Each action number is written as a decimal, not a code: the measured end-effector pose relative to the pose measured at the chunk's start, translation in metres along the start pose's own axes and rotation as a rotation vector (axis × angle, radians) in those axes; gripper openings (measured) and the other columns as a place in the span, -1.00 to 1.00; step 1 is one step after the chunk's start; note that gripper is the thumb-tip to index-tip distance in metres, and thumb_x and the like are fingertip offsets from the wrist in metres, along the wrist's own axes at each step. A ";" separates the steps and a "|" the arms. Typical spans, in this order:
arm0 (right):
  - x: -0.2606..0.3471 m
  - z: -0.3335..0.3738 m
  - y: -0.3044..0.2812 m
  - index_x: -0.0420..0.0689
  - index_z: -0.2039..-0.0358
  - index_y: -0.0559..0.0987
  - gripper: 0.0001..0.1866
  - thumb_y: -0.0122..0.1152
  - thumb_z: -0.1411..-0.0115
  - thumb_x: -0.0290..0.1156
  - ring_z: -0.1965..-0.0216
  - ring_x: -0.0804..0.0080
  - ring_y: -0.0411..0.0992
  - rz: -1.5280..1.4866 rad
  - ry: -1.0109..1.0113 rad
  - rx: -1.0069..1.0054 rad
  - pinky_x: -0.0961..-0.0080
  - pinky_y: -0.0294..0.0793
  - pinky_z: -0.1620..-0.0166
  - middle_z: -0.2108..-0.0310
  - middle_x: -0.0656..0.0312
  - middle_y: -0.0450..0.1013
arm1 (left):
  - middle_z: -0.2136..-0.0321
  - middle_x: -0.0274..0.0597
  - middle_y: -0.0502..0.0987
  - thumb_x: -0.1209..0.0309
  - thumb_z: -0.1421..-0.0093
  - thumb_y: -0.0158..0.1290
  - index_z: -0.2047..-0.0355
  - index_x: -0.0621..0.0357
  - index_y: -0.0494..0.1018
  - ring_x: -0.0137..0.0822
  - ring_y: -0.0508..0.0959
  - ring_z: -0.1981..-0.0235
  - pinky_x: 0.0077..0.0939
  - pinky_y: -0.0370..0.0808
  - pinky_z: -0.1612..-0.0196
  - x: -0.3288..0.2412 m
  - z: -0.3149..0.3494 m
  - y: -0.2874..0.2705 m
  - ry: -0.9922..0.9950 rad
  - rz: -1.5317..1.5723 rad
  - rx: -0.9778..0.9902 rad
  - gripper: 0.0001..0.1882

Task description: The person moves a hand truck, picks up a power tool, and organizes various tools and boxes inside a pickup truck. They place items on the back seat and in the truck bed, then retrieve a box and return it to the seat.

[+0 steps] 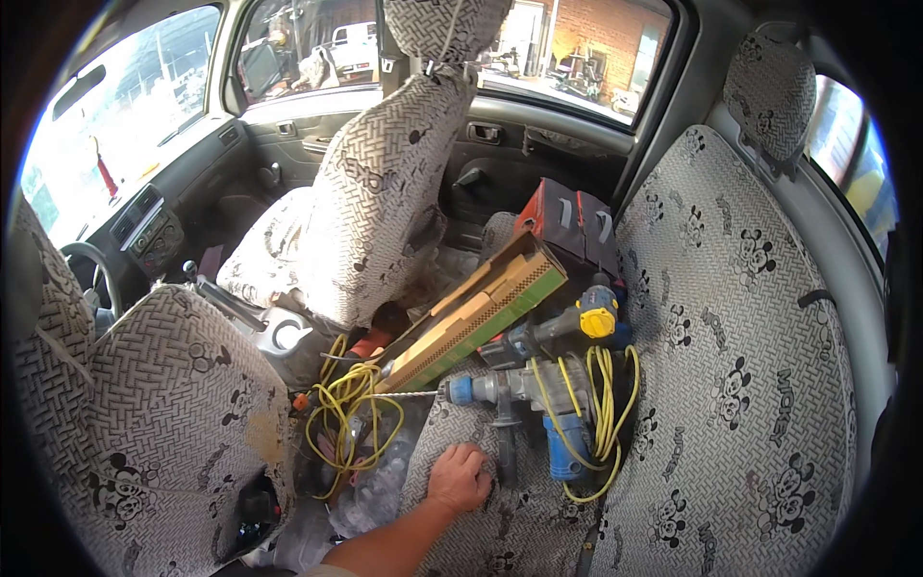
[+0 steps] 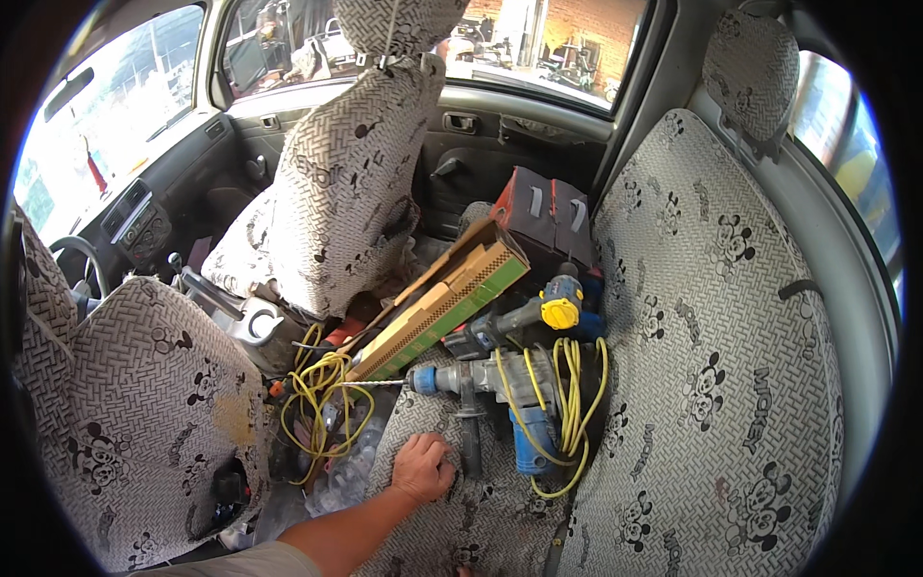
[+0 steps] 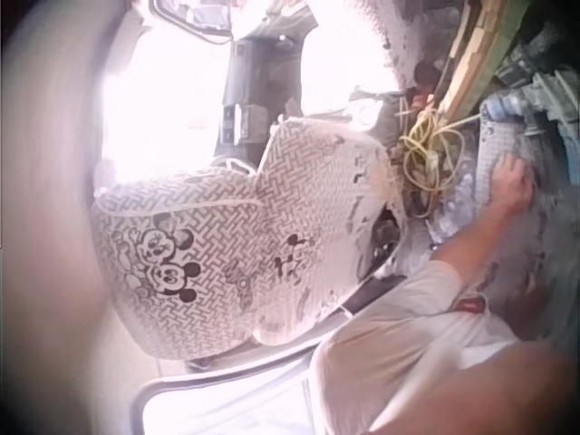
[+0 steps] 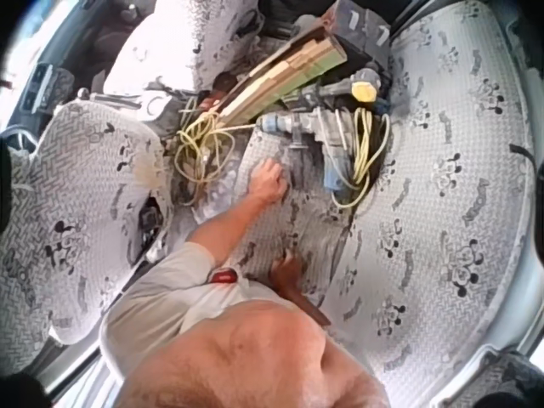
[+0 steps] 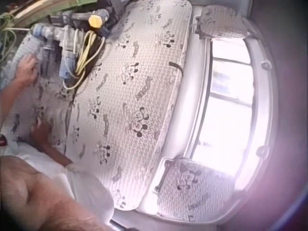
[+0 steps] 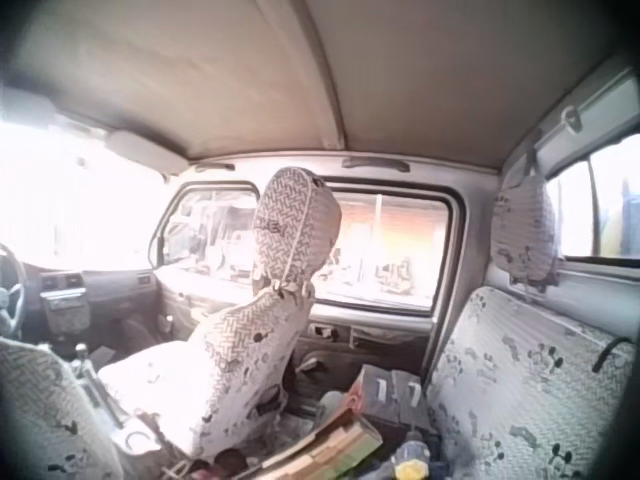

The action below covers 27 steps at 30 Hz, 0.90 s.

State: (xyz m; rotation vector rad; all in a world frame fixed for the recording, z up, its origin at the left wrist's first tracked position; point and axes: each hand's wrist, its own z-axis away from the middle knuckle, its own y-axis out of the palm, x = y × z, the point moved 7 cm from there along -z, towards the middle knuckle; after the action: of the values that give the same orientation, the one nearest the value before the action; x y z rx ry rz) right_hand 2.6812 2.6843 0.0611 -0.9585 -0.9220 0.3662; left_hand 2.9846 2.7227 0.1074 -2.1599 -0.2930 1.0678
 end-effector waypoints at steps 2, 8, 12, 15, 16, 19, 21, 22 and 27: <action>0.002 0.000 -0.002 -0.37 -0.02 0.64 -0.51 0.14 -0.13 -0.34 0.08 -0.43 0.53 -0.005 -0.026 -0.039 -0.24 0.49 -0.07 0.13 -0.40 0.58 | 0.21 -0.15 0.56 0.45 0.00 0.17 0.27 0.14 0.54 0.00 0.56 0.17 -0.14 0.55 0.08 -0.001 -0.001 -0.002 0.008 -0.005 -0.011 -0.76; -0.003 0.004 0.006 -0.36 -0.02 0.62 -0.52 0.14 -0.16 -0.33 0.07 -0.38 0.49 0.017 -0.034 -0.075 -0.22 0.46 -0.08 0.13 -0.34 0.54 | 0.20 -0.14 0.56 0.46 0.01 0.17 0.27 0.15 0.54 0.00 0.54 0.16 -0.15 0.53 0.07 -0.001 -0.002 0.000 0.015 -0.003 -0.012 -0.76; -0.011 0.005 0.014 -0.34 -0.07 0.59 -0.50 0.14 -0.18 -0.31 0.05 -0.35 0.47 0.004 -0.006 -0.038 -0.21 0.45 -0.08 0.11 -0.32 0.51 | 0.21 -0.12 0.56 0.47 0.01 0.17 0.28 0.14 0.52 0.03 0.55 0.18 -0.11 0.53 0.10 -0.002 -0.002 0.000 0.015 0.010 -0.013 -0.77; -0.012 0.002 0.015 -0.32 -0.09 0.58 -0.49 0.15 -0.18 -0.28 0.02 -0.34 0.46 0.017 -0.012 -0.020 -0.21 0.44 -0.10 0.09 -0.32 0.51 | 0.21 -0.12 0.56 0.44 0.00 0.17 0.28 0.14 0.53 0.02 0.55 0.16 -0.14 0.53 0.08 0.000 -0.004 0.002 0.010 -0.014 -0.005 -0.77; -0.012 0.003 0.016 -0.31 -0.10 0.58 -0.48 0.15 -0.18 -0.27 0.02 -0.34 0.46 0.018 -0.011 -0.021 -0.21 0.44 -0.11 0.08 -0.31 0.51 | 0.21 -0.11 0.56 0.44 0.00 0.17 0.28 0.14 0.53 0.02 0.55 0.16 -0.13 0.54 0.08 0.000 -0.003 0.001 0.018 -0.016 -0.010 -0.77; -0.011 0.003 0.014 -0.27 -0.13 0.57 -0.45 0.17 -0.17 -0.24 0.00 -0.34 0.47 -0.016 0.009 0.019 -0.21 0.43 -0.13 0.06 -0.30 0.51 | 0.22 -0.13 0.56 0.46 0.01 0.16 0.28 0.13 0.52 0.04 0.54 0.19 -0.09 0.53 0.11 0.000 -0.002 0.002 0.025 -0.010 -0.025 -0.77; -0.010 0.003 0.012 -0.25 -0.15 0.57 -0.44 0.17 -0.16 -0.24 -0.02 -0.34 0.47 -0.031 0.011 0.037 -0.20 0.43 -0.15 0.04 -0.29 0.51 | 0.22 -0.13 0.56 0.46 0.01 0.16 0.28 0.13 0.52 0.05 0.54 0.20 -0.07 0.53 0.12 0.000 -0.002 0.002 0.017 -0.002 -0.021 -0.77; -0.009 0.004 0.011 -0.25 -0.16 0.56 -0.43 0.17 -0.16 -0.25 -0.02 -0.34 0.47 -0.028 0.004 0.036 -0.20 0.43 -0.15 0.04 -0.29 0.51 | 0.23 -0.13 0.56 0.46 0.00 0.16 0.28 0.13 0.52 0.05 0.54 0.20 -0.07 0.52 0.12 0.000 -0.001 0.003 0.007 0.001 -0.012 -0.77; -0.018 0.004 0.025 -0.24 -0.15 0.57 -0.45 0.17 -0.15 -0.28 -0.04 -0.33 0.46 -0.014 -0.015 0.010 -0.21 0.43 -0.16 0.04 -0.29 0.52 | 0.22 -0.11 0.55 0.45 -0.01 0.15 0.26 0.12 0.53 0.06 0.54 0.20 -0.07 0.52 0.12 -0.001 -0.002 0.003 0.012 -0.025 0.000 -0.77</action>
State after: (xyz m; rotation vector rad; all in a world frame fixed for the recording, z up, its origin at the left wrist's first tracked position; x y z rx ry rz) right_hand 2.6702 2.6881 0.0325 -0.9411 -0.9395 0.3657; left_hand 2.9849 2.7193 0.1067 -2.1561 -0.3133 1.0411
